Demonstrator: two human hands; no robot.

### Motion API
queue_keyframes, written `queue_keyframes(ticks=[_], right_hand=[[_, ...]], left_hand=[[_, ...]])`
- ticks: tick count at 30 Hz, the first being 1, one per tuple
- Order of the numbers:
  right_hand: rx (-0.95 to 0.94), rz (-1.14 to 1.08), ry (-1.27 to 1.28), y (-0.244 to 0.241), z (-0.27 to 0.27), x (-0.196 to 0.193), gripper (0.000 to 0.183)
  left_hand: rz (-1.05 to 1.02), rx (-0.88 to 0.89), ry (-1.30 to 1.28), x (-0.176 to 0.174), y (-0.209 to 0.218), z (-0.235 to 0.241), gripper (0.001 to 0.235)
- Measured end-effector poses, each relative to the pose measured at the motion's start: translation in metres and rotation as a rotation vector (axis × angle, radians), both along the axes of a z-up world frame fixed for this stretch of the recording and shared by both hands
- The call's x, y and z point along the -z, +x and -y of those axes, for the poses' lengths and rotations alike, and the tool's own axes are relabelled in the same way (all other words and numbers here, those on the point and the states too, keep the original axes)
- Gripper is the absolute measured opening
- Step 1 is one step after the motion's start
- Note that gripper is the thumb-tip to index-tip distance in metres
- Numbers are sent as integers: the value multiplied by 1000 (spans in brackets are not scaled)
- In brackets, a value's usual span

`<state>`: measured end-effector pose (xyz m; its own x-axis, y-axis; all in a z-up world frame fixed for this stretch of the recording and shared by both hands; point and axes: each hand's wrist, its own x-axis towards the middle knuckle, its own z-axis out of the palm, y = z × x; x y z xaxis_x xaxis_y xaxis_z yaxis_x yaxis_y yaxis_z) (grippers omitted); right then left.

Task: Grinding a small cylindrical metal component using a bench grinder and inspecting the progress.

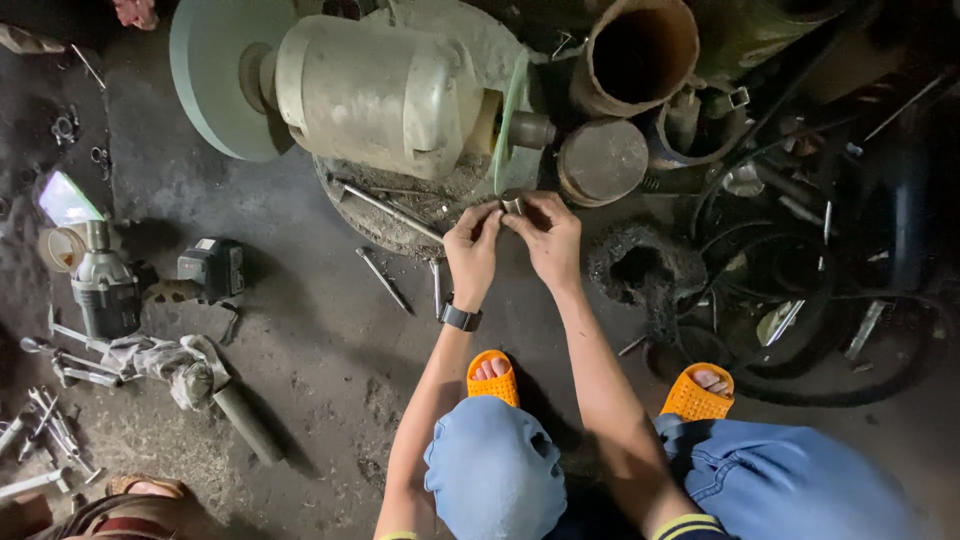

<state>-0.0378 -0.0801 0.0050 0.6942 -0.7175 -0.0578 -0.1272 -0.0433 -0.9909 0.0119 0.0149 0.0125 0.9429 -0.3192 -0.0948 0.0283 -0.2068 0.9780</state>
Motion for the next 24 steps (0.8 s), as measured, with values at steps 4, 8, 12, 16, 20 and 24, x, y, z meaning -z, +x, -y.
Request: queue_keyframes(ticks=[4, 8, 12, 16, 20, 24], right_hand=[[3, 35, 93, 6, 1, -6, 19], [14, 52, 89, 11, 4, -16, 20], [27, 67, 107, 13, 7, -15, 18], [34, 90, 116, 15, 10, -12, 16], [41, 100, 120, 16, 10, -14, 15], [39, 112, 85, 16, 11, -12, 15]], left_hand=[[28, -48, -18, -5, 7, 7, 9], [15, -49, -32, -13, 9, 12, 9], [20, -75, -65, -3, 9, 15, 8], [4, -93, -81, 11, 11, 14, 9], [5, -97, -90, 0, 11, 18, 9], [33, -89, -85, 4, 11, 17, 7]])
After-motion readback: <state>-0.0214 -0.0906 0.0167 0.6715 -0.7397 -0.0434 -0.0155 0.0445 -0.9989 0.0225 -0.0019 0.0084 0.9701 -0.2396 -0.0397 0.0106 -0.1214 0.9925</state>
